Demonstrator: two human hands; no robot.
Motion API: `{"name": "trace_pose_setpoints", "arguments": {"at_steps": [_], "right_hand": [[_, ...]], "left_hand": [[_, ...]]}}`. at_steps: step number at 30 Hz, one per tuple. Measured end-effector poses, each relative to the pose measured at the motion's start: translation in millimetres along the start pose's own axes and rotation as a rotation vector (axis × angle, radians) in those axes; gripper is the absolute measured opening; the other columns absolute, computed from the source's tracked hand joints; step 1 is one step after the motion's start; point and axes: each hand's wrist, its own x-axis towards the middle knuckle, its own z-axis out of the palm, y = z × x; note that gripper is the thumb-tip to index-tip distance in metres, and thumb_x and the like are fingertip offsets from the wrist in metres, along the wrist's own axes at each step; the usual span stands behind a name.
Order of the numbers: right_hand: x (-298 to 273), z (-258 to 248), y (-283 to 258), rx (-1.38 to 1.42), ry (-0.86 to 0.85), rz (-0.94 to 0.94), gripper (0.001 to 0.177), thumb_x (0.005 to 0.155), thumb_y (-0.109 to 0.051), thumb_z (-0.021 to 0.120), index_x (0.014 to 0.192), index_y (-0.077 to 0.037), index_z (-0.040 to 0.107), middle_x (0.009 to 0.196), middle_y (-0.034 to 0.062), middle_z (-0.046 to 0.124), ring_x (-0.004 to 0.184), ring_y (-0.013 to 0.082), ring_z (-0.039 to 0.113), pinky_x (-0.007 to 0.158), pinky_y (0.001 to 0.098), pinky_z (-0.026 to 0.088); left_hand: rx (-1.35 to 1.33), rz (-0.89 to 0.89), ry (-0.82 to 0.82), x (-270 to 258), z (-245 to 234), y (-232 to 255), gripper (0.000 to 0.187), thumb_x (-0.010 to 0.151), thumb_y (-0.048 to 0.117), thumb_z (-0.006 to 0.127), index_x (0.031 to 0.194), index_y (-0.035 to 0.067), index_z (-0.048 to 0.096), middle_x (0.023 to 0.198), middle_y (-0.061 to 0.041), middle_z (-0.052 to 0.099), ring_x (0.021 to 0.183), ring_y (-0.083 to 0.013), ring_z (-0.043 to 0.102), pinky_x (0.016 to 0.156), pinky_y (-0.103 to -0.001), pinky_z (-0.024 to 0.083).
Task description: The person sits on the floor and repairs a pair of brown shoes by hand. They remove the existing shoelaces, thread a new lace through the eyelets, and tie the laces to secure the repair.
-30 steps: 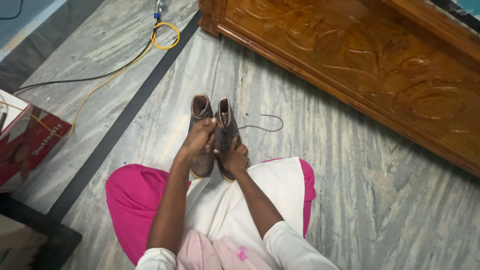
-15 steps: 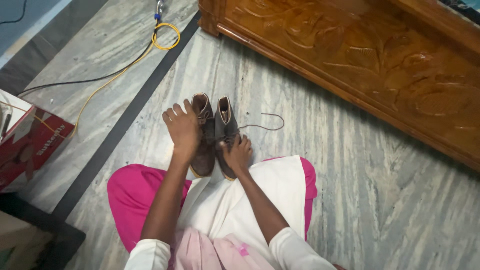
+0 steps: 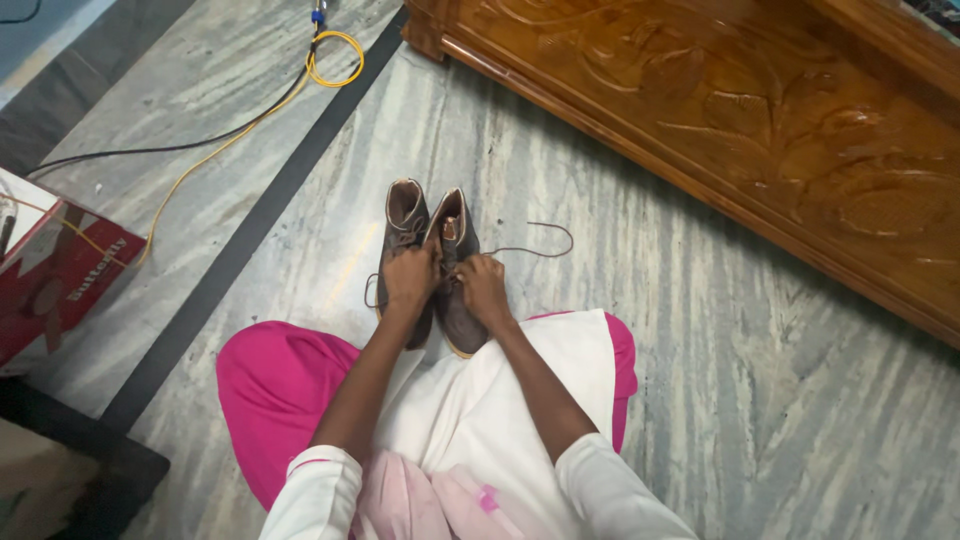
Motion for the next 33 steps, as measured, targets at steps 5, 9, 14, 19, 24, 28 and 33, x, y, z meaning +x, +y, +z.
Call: {"name": "trace_pose_setpoints", "arguments": {"at_steps": [5, 9, 14, 19, 24, 28, 33], "right_hand": [[-19.9, -1.3, 49.7, 0.363, -0.152, 0.199, 0.017, 0.089, -0.008, 0.071, 0.105, -0.009, 0.066, 0.115, 0.0097, 0.058, 0.114, 0.0309, 0.051, 0.103, 0.0424, 0.04], [-14.6, -22.3, 64.2, 0.854, -0.206, 0.302, 0.009, 0.088, -0.014, 0.07, 0.094, -0.008, 0.067, 0.122, 0.0105, 0.053, 0.123, 0.0274, 0.046, 0.11, 0.0428, 0.035], [30.7, -99.7, 50.0, 1.476, 0.082, 0.239, 0.015, 0.094, -0.023, 0.06, 0.095, -0.009, 0.067, 0.124, 0.0103, 0.056, 0.127, 0.0227, 0.048, 0.113, 0.0367, 0.032], [75.9, -204.4, 54.9, 1.813, 0.356, 0.218, 0.022, 0.105, -0.028, 0.066, 0.112, -0.008, 0.071, 0.124, 0.0151, 0.06, 0.117, 0.0276, 0.052, 0.106, 0.0462, 0.043], [87.5, -202.1, 96.6, -0.041, 0.121, 0.637, 0.05, 0.097, -0.035, 0.073, 0.13, -0.004, 0.055, 0.139, 0.0257, 0.048, 0.132, 0.0378, 0.044, 0.11, 0.0595, 0.04], [52.4, -101.9, 89.1, -0.212, -0.393, 0.802, 0.111, 0.08, -0.045, 0.082, 0.156, 0.002, 0.016, 0.154, 0.0358, 0.027, 0.141, 0.0525, 0.027, 0.103, 0.0692, 0.034], [-12.5, 18.6, -7.4, -0.063, -0.71, 0.857, 0.128, 0.078, -0.059, 0.072, 0.164, -0.002, -0.005, 0.156, 0.0298, 0.035, 0.141, 0.0439, 0.04, 0.111, 0.0517, 0.042]], "left_hand": [[-0.041, -0.027, -0.004, -4.0, -0.7, -0.5, 0.028, 0.088, 0.035, 0.072, 0.109, 0.017, 0.071, 0.077, -0.013, 0.074, 0.073, -0.0326, 0.073, 0.078, -0.048, 0.052], [-0.042, -0.017, 0.054, -3.5, -5.2, 4.5, 0.029, 0.084, 0.031, 0.074, 0.111, 0.019, 0.07, 0.076, -0.012, 0.074, 0.074, -0.0315, 0.073, 0.079, -0.048, 0.053], [-0.061, -0.02, 0.082, -2.7, -3.6, 6.9, 0.038, 0.085, 0.028, 0.073, 0.122, 0.022, 0.069, 0.073, -0.013, 0.073, 0.068, -0.0319, 0.072, 0.078, -0.048, 0.053], [-0.047, -0.026, 0.05, -0.3, 8.9, 3.2, 0.027, 0.088, 0.027, 0.07, 0.114, 0.019, 0.069, 0.073, -0.013, 0.073, 0.068, -0.0324, 0.073, 0.078, -0.048, 0.054], [-0.122, -0.003, -0.065, -5.0, 26.4, 10.2, 0.023, 0.088, 0.018, 0.066, 0.109, 0.012, 0.074, 0.075, -0.019, 0.073, 0.069, -0.0374, 0.074, 0.062, -0.049, 0.057], [-0.184, -0.007, -0.14, -9.0, 26.8, 21.5, 0.019, 0.086, 0.023, 0.066, 0.087, 0.011, 0.081, 0.083, -0.022, 0.074, 0.079, -0.0374, 0.075, 0.073, -0.047, 0.06], [-0.656, -0.218, -0.184, -22.9, 29.0, 9.1, 0.025, 0.082, 0.028, 0.067, 0.093, 0.01, 0.08, 0.082, -0.021, 0.073, 0.075, -0.0389, 0.072, 0.068, -0.05, 0.055]]}}
